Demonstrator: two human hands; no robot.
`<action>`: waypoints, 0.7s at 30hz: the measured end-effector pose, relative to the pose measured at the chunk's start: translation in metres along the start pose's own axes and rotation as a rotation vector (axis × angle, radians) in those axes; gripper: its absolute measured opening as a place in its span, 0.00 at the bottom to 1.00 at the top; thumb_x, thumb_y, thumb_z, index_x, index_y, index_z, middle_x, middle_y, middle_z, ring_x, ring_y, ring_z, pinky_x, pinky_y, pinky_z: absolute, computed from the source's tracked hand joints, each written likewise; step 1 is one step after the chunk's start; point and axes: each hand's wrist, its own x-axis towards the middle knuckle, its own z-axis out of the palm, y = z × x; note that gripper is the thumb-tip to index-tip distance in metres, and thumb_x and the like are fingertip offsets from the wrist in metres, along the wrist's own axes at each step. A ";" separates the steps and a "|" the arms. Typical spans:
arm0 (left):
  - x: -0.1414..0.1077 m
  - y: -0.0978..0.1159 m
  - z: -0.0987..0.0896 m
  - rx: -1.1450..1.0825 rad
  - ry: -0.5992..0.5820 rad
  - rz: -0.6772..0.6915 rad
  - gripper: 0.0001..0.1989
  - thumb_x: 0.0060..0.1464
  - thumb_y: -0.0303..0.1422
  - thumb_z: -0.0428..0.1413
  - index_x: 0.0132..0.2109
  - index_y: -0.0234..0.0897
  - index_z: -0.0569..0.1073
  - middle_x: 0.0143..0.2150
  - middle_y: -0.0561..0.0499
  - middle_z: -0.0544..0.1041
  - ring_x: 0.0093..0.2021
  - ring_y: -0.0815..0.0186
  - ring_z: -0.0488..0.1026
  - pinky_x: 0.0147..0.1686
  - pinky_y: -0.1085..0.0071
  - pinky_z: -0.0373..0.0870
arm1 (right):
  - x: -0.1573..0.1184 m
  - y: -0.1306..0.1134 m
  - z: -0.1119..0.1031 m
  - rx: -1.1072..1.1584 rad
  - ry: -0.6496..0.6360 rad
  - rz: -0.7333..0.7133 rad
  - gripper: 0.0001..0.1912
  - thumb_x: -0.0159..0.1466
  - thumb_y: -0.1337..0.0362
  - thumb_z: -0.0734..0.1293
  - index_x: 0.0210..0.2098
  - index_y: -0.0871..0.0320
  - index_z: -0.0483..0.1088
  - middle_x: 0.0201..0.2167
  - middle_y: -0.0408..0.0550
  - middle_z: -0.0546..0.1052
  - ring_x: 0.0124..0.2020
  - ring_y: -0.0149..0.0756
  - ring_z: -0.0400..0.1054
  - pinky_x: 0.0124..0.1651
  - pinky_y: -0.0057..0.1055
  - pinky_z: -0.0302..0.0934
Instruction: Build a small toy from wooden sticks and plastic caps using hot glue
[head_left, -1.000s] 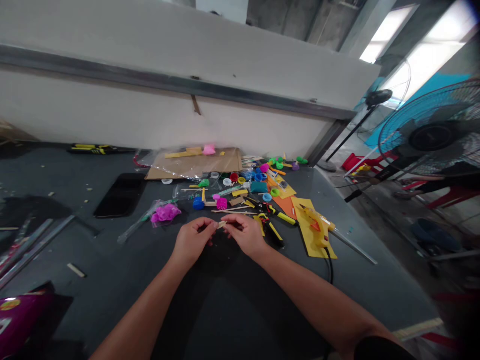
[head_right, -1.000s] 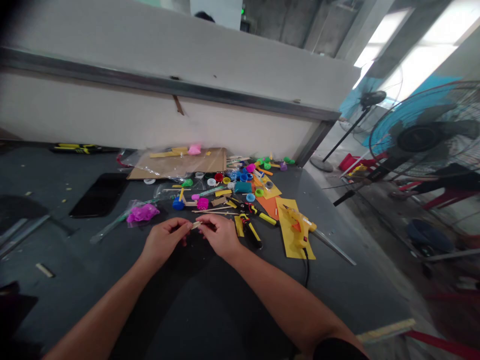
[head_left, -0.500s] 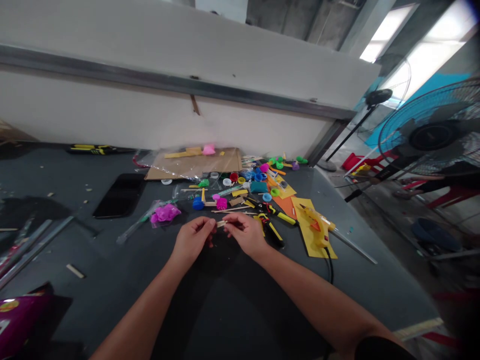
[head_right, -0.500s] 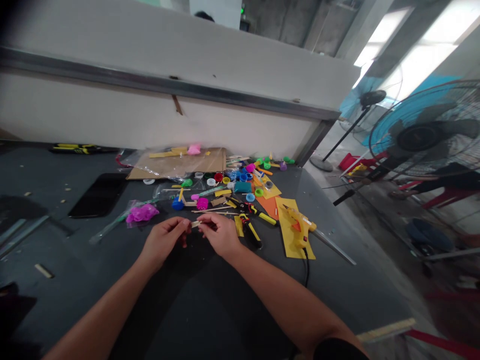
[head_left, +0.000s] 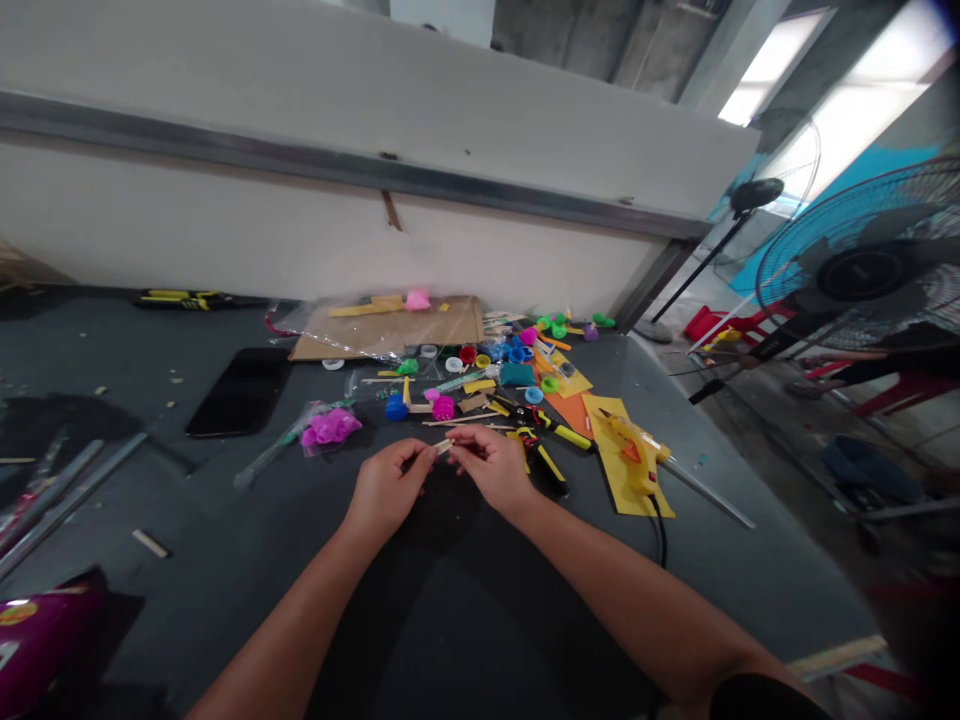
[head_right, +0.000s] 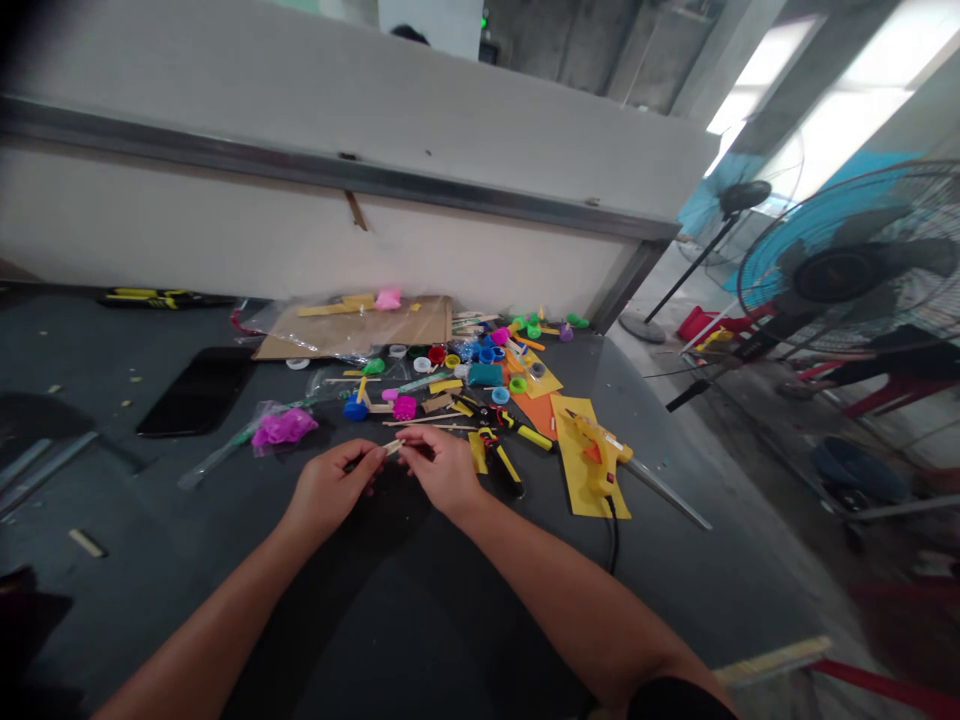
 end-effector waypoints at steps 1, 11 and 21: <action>0.000 0.001 0.000 0.038 0.014 0.031 0.14 0.54 0.42 0.49 0.30 0.37 0.71 0.24 0.55 0.72 0.22 0.70 0.69 0.24 0.75 0.63 | 0.000 0.000 0.000 0.009 -0.002 0.011 0.11 0.55 0.65 0.66 0.38 0.55 0.72 0.28 0.43 0.75 0.28 0.32 0.71 0.27 0.26 0.67; -0.001 -0.001 -0.002 0.228 0.068 0.264 0.12 0.57 0.37 0.48 0.31 0.37 0.71 0.28 0.53 0.73 0.29 0.68 0.70 0.31 0.74 0.62 | 0.007 -0.009 0.001 0.233 -0.008 0.298 0.12 0.49 0.58 0.70 0.28 0.60 0.72 0.21 0.43 0.74 0.21 0.31 0.69 0.18 0.24 0.61; 0.001 -0.001 0.000 0.199 0.043 0.281 0.12 0.58 0.36 0.47 0.31 0.37 0.70 0.28 0.53 0.72 0.30 0.68 0.71 0.32 0.74 0.63 | 0.006 -0.010 0.001 0.188 0.025 0.260 0.09 0.51 0.60 0.69 0.23 0.61 0.72 0.18 0.42 0.72 0.17 0.25 0.62 0.16 0.21 0.56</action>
